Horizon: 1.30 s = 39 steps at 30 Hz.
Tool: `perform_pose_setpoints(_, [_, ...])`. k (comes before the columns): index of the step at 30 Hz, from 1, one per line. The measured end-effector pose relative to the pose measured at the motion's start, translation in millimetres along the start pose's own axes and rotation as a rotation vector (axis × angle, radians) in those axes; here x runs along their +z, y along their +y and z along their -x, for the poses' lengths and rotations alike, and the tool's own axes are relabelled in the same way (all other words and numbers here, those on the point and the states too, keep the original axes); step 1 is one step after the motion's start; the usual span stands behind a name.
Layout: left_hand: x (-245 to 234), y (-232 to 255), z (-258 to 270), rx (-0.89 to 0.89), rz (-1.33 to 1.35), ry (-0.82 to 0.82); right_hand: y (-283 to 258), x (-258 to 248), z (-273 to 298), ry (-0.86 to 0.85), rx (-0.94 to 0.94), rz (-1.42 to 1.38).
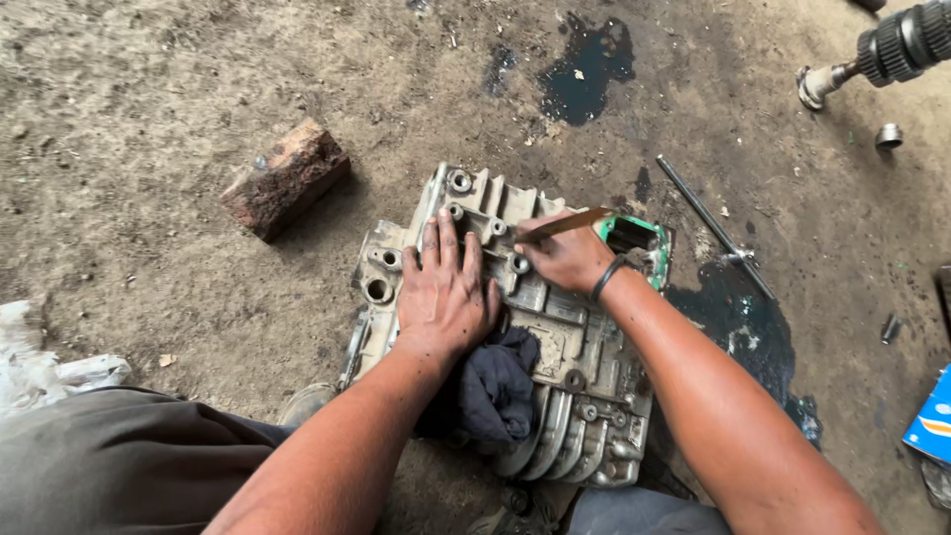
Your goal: The person scrapes the surface of an engine block with a yellow scraper and wipes it with a dark cloth. The person repeatedly scrapes and wipes the same areas of the engine block.
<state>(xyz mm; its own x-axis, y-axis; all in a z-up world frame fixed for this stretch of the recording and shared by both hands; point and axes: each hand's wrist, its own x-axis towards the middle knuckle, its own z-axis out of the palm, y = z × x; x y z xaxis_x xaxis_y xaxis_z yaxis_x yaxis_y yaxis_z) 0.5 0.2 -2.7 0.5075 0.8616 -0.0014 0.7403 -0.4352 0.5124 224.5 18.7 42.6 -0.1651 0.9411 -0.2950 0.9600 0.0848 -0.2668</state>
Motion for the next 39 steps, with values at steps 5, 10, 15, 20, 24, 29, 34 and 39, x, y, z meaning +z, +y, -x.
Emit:
perform_pose_setpoints(5, [0.3,0.0,0.0,0.0,-0.018,-0.007,10.9,10.9,-2.6,0.238,-0.013,-0.068])
perform_pose_setpoints(10, [2.0,0.9,0.5,-0.007,0.005,-0.011,31.0,19.8,-2.3,0.089,0.008,-0.063])
perform_pose_setpoints(15, [0.4,0.2,1.1,0.005,-0.012,0.008,46.6,23.0,-14.5,0.21,-0.028,0.06])
perform_pose_setpoints(20, [-1.8,1.8,2.7,-0.011,0.009,-0.019,42.2,4.0,-18.4,-0.056,0.124,-0.199])
perform_pose_setpoints(24, [-6.2,1.6,-1.3,-0.021,0.005,-0.074,37.7,-21.5,-19.7,0.021,0.273,-0.491])
perform_pose_setpoints(29, [-7.8,2.1,-0.5,-0.03,-0.011,-0.102,42.2,-45.3,5.3,0.185,0.2,-0.435])
perform_pose_setpoints(34, [-7.5,1.9,-1.6,-0.024,-0.014,-0.092,31.9,-45.7,26.8,0.38,0.133,-0.657])
perform_pose_setpoints(39, [-5.1,1.4,-1.3,-0.023,-0.009,-0.092,19.0,-13.4,21.5,0.384,0.163,-0.954])
